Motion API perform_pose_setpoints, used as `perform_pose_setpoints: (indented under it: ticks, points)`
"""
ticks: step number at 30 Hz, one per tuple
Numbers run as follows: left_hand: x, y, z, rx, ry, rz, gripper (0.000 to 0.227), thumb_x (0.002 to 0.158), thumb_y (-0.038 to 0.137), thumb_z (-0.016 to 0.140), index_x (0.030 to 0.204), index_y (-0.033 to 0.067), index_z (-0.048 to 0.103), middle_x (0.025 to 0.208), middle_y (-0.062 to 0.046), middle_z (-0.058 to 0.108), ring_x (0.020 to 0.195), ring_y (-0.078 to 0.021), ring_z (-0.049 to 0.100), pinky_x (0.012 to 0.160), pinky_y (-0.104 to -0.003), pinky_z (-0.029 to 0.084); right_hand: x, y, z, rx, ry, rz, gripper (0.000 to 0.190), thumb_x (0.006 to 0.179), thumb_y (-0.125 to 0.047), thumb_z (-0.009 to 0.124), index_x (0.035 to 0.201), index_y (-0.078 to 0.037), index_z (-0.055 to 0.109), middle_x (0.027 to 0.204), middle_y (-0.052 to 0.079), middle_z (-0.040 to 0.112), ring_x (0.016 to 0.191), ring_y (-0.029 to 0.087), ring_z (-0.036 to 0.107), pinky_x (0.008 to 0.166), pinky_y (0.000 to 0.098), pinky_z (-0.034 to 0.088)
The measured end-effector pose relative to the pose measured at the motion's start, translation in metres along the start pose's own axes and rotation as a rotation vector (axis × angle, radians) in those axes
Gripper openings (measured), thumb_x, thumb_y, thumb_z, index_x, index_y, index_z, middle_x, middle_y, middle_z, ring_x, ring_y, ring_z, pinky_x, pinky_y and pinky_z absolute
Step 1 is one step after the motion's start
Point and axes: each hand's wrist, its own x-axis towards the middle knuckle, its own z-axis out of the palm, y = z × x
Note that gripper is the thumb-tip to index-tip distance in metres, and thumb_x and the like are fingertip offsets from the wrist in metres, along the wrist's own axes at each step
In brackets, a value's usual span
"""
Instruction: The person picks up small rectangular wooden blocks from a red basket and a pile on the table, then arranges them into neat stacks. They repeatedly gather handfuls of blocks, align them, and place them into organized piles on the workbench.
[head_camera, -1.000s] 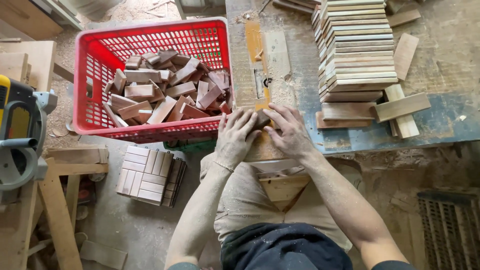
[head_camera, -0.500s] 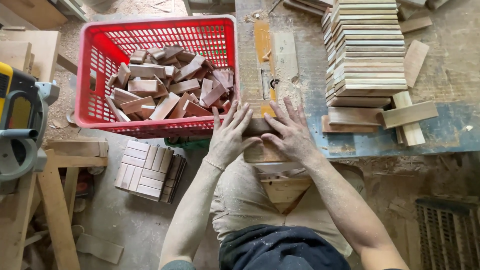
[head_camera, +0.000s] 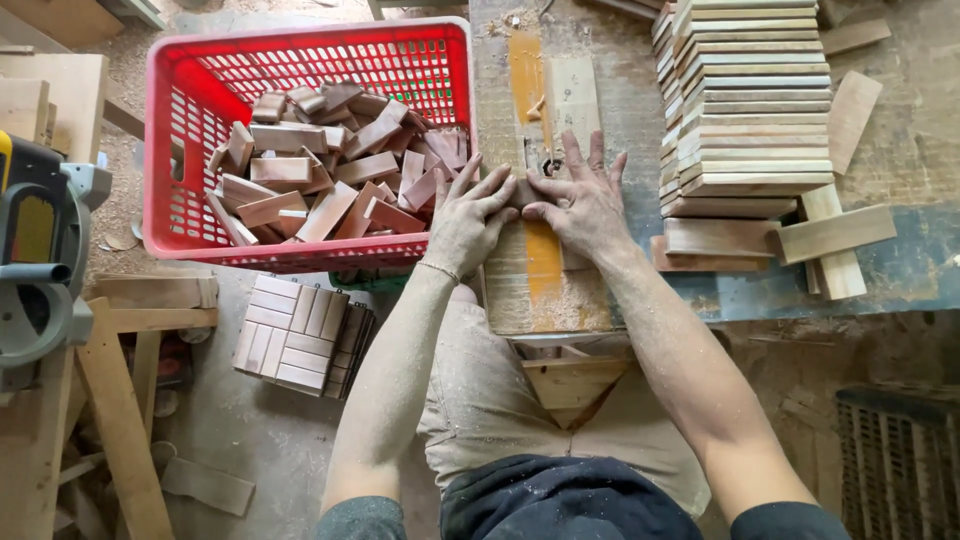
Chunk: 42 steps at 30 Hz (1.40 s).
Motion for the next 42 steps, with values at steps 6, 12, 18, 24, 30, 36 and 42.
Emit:
perform_pose_setpoints:
  ticks: [6, 12, 18, 24, 30, 36, 42]
  points:
    - [0.022, -0.01, 0.002, -0.057, -0.065, -0.053, 0.05, 0.093, 0.053, 0.069, 0.141, 0.0416, 0.058, 0.154, 0.022, 0.05, 0.155, -0.0161, 0.024, 0.125, -0.064, 0.01, 0.027, 0.005, -0.005, 0.015, -0.058, 0.054, 0.053, 0.082, -0.066, 0.073, 0.131, -0.048, 0.065, 0.172, 0.002, 0.019, 0.157, 0.037, -0.003, 0.125, 0.0639, -0.005]
    - [0.031, -0.015, 0.004, -0.084, -0.116, -0.086, 0.051, 0.093, 0.053, 0.07, 0.142, 0.0434, 0.057, 0.155, 0.024, 0.047, 0.155, -0.0147, 0.022, 0.126, -0.064, 0.008, 0.032, 0.0, -0.012, 0.062, -0.08, 0.09, 0.051, 0.082, -0.063, 0.076, 0.13, -0.05, 0.065, 0.172, 0.003, 0.016, 0.156, 0.036, -0.005, 0.125, 0.0616, -0.006]
    - [0.039, -0.014, 0.0, -0.061, -0.141, -0.091, 0.051, 0.094, 0.053, 0.069, 0.142, 0.0429, 0.056, 0.155, 0.023, 0.047, 0.155, -0.0155, 0.022, 0.126, -0.064, 0.007, 0.042, 0.003, -0.011, 0.084, -0.088, 0.112, 0.052, 0.081, -0.061, 0.078, 0.13, -0.051, 0.064, 0.172, 0.005, 0.017, 0.156, 0.036, -0.004, 0.125, 0.062, -0.007]
    - [0.05, -0.012, -0.011, -0.088, -0.13, -0.037, 0.046, 0.096, 0.042, 0.062, 0.141, 0.0332, 0.061, 0.15, 0.013, 0.055, 0.15, -0.0205, 0.028, 0.12, -0.065, 0.004, 0.053, -0.011, -0.022, 0.211, -0.139, 0.16, 0.048, 0.082, -0.049, 0.077, 0.127, -0.034, 0.07, 0.171, 0.006, 0.008, 0.152, 0.029, -0.02, 0.117, 0.0569, -0.023]
    - [0.067, -0.023, -0.006, -0.104, -0.096, -0.021, 0.045, 0.095, 0.039, 0.066, 0.14, 0.0324, 0.063, 0.148, 0.013, 0.057, 0.149, -0.0207, 0.03, 0.118, -0.056, 0.025, 0.073, -0.01, -0.026, 0.167, -0.157, 0.184, 0.052, 0.08, -0.052, 0.078, 0.129, -0.037, 0.068, 0.171, 0.007, 0.007, 0.153, 0.031, -0.019, 0.116, 0.0597, -0.022]
    - [0.103, -0.036, -0.003, -0.112, -0.175, -0.094, 0.047, 0.093, 0.043, 0.066, 0.139, 0.0346, 0.062, 0.151, 0.013, 0.054, 0.15, -0.0214, 0.026, 0.117, -0.071, -0.004, 0.103, -0.024, -0.04, 0.171, -0.19, 0.248, 0.057, 0.078, -0.051, 0.078, 0.131, -0.036, 0.066, 0.171, 0.008, 0.006, 0.152, 0.029, -0.022, 0.115, 0.0571, -0.024]
    - [0.127, -0.044, 0.009, 0.089, -0.006, -0.167, 0.048, 0.091, 0.05, 0.069, 0.138, 0.0438, 0.062, 0.164, -0.001, 0.031, 0.153, -0.0254, 0.022, 0.122, -0.064, 0.009, 0.136, -0.02, -0.036, 0.093, -0.155, 0.266, 0.051, 0.084, -0.051, 0.072, 0.132, -0.037, 0.065, 0.171, 0.003, 0.006, 0.153, 0.03, -0.021, 0.115, 0.0594, -0.025]
